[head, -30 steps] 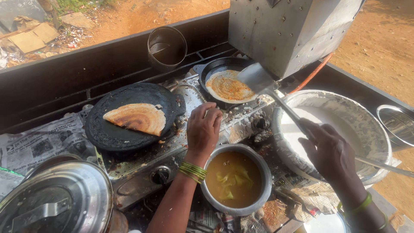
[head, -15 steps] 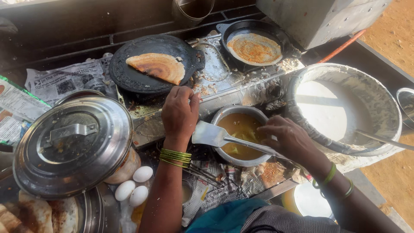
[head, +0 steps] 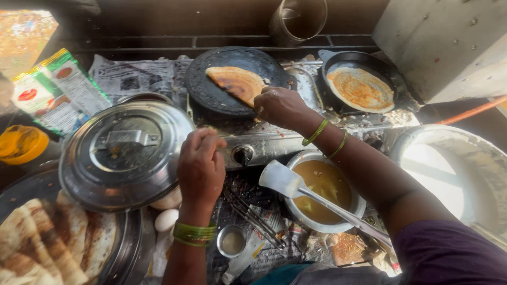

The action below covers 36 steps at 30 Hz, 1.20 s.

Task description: The person cooks flatbreads on two hot griddles, flips them with a spatula, folds them, and stacks them on a plate. They also wipe the griddles with a cloth and mix batter in a bowl.

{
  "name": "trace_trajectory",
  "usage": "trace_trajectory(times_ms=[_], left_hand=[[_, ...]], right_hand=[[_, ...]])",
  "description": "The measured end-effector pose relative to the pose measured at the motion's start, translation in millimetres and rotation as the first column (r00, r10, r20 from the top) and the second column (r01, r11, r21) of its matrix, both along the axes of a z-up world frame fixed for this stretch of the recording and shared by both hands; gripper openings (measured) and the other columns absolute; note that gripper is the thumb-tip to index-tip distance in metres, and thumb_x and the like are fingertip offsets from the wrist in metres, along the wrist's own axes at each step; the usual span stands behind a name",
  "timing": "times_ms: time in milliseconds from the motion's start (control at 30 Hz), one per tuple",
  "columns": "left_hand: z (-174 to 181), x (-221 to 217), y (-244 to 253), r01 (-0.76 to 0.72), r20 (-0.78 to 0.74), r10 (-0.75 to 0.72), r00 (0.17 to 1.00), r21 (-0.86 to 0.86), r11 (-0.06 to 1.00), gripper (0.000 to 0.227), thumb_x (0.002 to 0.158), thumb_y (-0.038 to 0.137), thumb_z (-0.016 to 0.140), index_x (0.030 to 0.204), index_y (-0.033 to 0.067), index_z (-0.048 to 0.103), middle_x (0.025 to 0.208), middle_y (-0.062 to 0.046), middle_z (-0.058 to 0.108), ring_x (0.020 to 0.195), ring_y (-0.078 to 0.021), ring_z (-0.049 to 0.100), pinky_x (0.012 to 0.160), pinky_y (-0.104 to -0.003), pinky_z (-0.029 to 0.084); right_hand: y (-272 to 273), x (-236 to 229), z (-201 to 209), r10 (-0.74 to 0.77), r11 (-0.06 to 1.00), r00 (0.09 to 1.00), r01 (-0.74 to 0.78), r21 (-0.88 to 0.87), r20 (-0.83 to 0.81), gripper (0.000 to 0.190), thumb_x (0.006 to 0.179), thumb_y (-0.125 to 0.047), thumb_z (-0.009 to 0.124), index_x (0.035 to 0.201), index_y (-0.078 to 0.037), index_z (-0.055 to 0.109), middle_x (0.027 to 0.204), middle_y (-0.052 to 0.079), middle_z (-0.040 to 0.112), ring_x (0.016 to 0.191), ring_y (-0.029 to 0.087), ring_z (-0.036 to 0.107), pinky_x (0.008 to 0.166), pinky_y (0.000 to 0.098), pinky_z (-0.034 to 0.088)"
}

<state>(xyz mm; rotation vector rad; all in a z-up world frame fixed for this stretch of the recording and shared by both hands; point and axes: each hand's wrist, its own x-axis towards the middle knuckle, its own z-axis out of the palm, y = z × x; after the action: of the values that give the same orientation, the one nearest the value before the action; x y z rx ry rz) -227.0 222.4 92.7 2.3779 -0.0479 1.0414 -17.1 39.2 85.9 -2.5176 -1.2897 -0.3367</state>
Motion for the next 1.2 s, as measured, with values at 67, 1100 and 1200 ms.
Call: trace_trajectory(times_ms=[67, 1100, 1200], left_hand=[[-4, -3, 0, 0.037, -0.043, -0.037, 0.998, 0.001, 0.999, 0.007, 0.084, 0.001, 0.062, 0.082, 0.0080, 0.065, 0.110, -0.007, 0.069, 0.105, -0.0306, 0.065, 0.089, -0.043, 0.051], [2, 40, -59, 0.124, -0.158, -0.106, 0.982, 0.103, 0.987, 0.031, 0.088, 0.037, 0.075, 0.098, 0.0073, 0.069, 0.114, -0.010, 0.068, 0.108, -0.0343, 0.064, 0.092, -0.047, 0.052], [5, 24, -56, 0.164, -0.104, -0.154, 0.983, 0.097, 0.982, 0.034, 0.090, 0.038, 0.074, 0.102, 0.0065, 0.070, 0.116, -0.011, 0.068, 0.108, -0.0346, 0.065, 0.090, -0.048, 0.051]], right_hand=[[-32, 16, 1, -0.135, 0.980, 0.987, 0.121, -0.155, -0.087, 0.010, 0.089, -0.024, 0.076, 0.086, -0.014, 0.076, 0.090, 0.003, 0.071, 0.082, 0.019, 0.068, 0.066, 0.0370, 0.057], [-298, 217, -71, -0.471, 0.876, 0.876, 0.452, -0.170, -0.099, 0.035, 0.085, -0.017, 0.081, 0.119, -0.015, 0.077, 0.113, 0.014, 0.073, 0.106, 0.033, 0.067, 0.091, 0.0462, 0.055], [-299, 215, -71, -0.297, 0.923, 0.955, 0.281, -0.262, -0.023, 0.042, 0.084, -0.014, 0.081, 0.126, -0.013, 0.077, 0.117, 0.019, 0.073, 0.103, 0.036, 0.070, 0.089, 0.0460, 0.057]])
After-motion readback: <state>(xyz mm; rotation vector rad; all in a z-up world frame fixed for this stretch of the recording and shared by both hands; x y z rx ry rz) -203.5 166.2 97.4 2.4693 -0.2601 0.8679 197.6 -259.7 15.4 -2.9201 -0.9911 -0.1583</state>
